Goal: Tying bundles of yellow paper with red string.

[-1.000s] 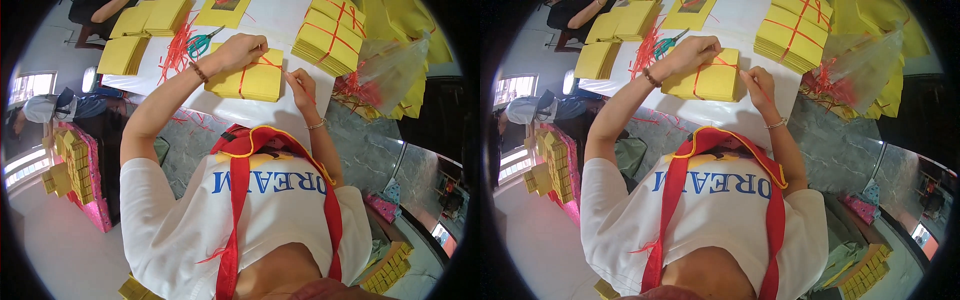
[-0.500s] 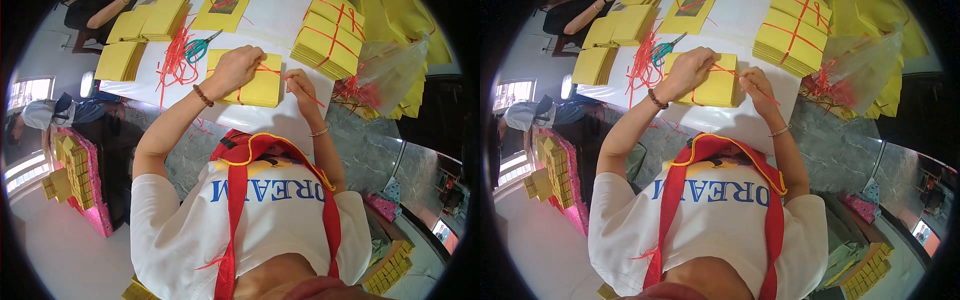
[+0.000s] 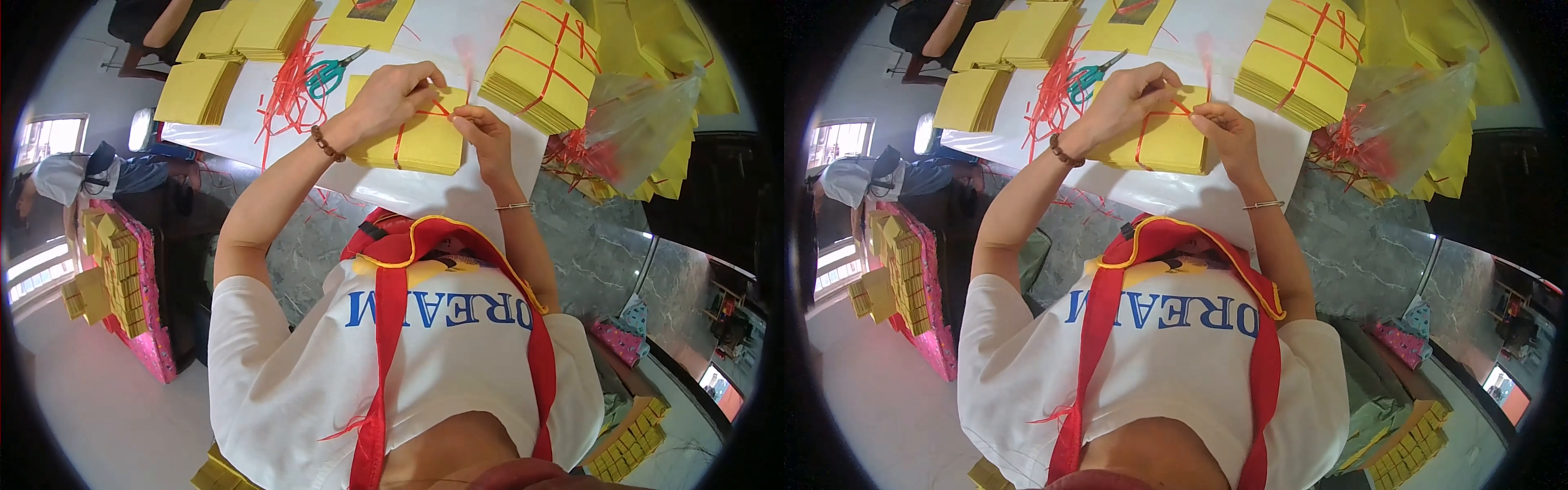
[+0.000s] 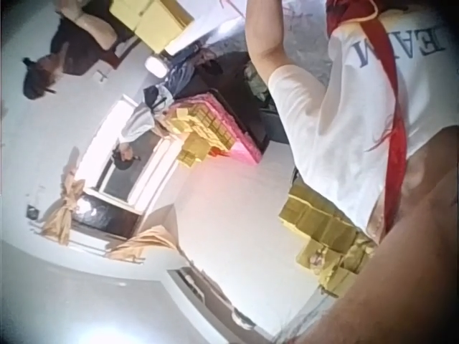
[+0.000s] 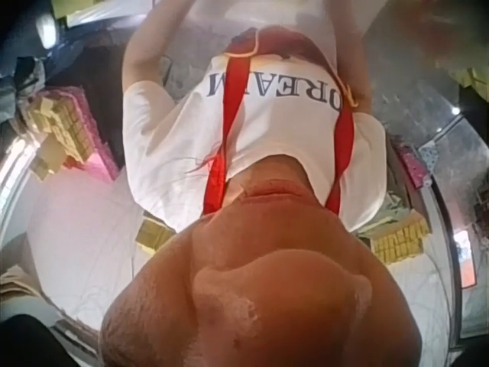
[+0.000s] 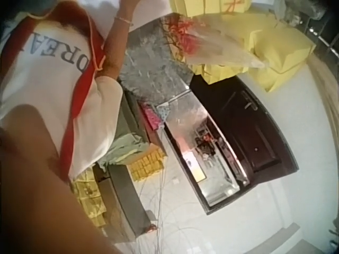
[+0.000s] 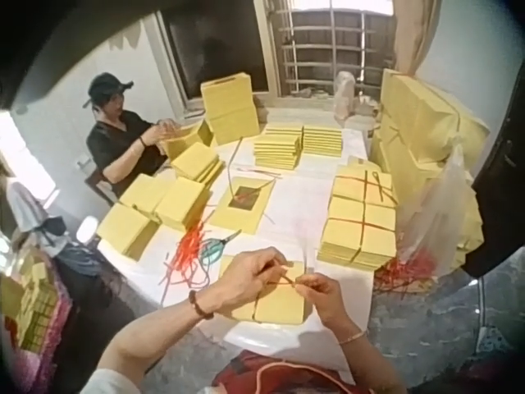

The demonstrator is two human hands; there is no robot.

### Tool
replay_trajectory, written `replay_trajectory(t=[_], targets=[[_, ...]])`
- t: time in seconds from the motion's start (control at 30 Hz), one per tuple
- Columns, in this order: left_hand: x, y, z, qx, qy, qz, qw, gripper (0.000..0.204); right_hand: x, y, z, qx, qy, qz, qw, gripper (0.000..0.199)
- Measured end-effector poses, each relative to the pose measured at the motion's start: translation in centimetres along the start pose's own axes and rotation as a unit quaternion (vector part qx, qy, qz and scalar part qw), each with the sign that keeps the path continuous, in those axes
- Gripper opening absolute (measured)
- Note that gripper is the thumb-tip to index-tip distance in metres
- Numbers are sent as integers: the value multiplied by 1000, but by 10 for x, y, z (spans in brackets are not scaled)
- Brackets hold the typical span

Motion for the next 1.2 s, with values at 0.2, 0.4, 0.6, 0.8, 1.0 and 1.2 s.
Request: replay_trajectory(t=[0.2,0.4,0.6,0.8,1.0,1.2], targets=[[30,17,39,137,83,-51,986,12,-2,5,5,-23,-41,-17,999,14],[23,30,19,2,-151,-45,988,20,-1,2,5,-23,-41,1,999,12],[27,17,13,202,126,-65,969,18,2,1,-4,-29,-59,-30,997,12],[19,7,13,156,179,-54,970,6,-2,6,-6,56,27,-9,998,9],[28,-17,31,117,236,-47,963,10,-11,14,-5,102,-79,-41,991,7],[12,-12,21,135,246,25,959,11,0,12,-16,29,-78,-81,993,10]])
Point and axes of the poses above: each hand's wrist, its own y-axis towards the middle knuckle, its own x-axis out of the palm, z = x × y, the point moved 6 cm from there along y, towards the middle knuckle, and after that the axes turned 12 degrees about x, right-handed, at the moved point
